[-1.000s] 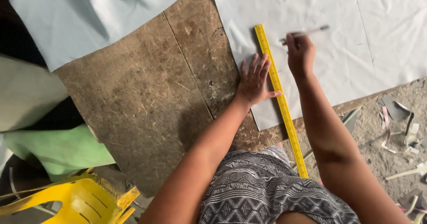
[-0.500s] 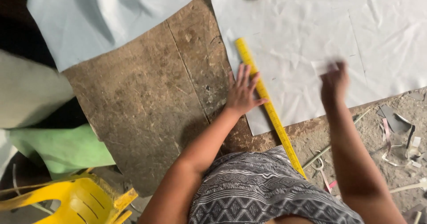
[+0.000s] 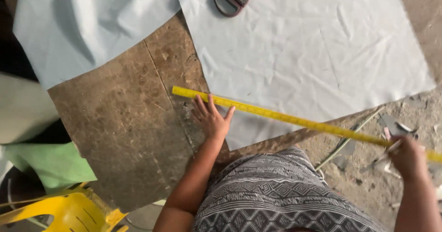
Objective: Measuring, marking, and cutting fabric for upholstery on a workbench.
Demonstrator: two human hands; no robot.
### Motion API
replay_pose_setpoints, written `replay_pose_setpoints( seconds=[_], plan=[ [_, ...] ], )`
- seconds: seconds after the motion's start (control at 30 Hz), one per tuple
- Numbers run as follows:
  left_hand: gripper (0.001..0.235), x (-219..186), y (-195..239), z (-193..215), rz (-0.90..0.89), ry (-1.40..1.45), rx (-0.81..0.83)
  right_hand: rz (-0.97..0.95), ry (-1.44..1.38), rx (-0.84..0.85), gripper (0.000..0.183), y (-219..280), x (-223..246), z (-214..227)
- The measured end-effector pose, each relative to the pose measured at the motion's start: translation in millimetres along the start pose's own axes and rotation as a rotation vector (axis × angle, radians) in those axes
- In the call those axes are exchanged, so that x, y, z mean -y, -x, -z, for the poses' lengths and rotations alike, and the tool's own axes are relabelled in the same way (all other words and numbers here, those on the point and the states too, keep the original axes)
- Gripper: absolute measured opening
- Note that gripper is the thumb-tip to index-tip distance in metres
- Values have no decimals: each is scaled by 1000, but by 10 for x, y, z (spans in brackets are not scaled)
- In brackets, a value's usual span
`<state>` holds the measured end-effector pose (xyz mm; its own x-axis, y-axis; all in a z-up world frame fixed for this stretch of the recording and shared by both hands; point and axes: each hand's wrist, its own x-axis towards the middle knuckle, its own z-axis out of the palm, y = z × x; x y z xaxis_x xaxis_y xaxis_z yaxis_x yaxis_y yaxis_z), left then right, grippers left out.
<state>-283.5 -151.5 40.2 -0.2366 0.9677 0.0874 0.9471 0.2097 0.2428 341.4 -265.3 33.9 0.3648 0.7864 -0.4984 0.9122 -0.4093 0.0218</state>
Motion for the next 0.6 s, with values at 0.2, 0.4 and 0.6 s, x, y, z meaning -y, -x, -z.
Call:
replay_pose_setpoints(
  seconds=[0.2, 0.4, 0.6],
  plan=[
    [98, -550, 192, -159, 446, 99, -82, 681, -228, -410, 32, -1987, 517, 1364],
    [100, -920, 184, -199, 646, 42, -153, 882, -129, -194, 41, -2593, 913, 1661],
    [104, -984, 70, 12, 844, 19, 164, 1089, -392, -272, 37, -2470, 1553, 1854]
  ],
)
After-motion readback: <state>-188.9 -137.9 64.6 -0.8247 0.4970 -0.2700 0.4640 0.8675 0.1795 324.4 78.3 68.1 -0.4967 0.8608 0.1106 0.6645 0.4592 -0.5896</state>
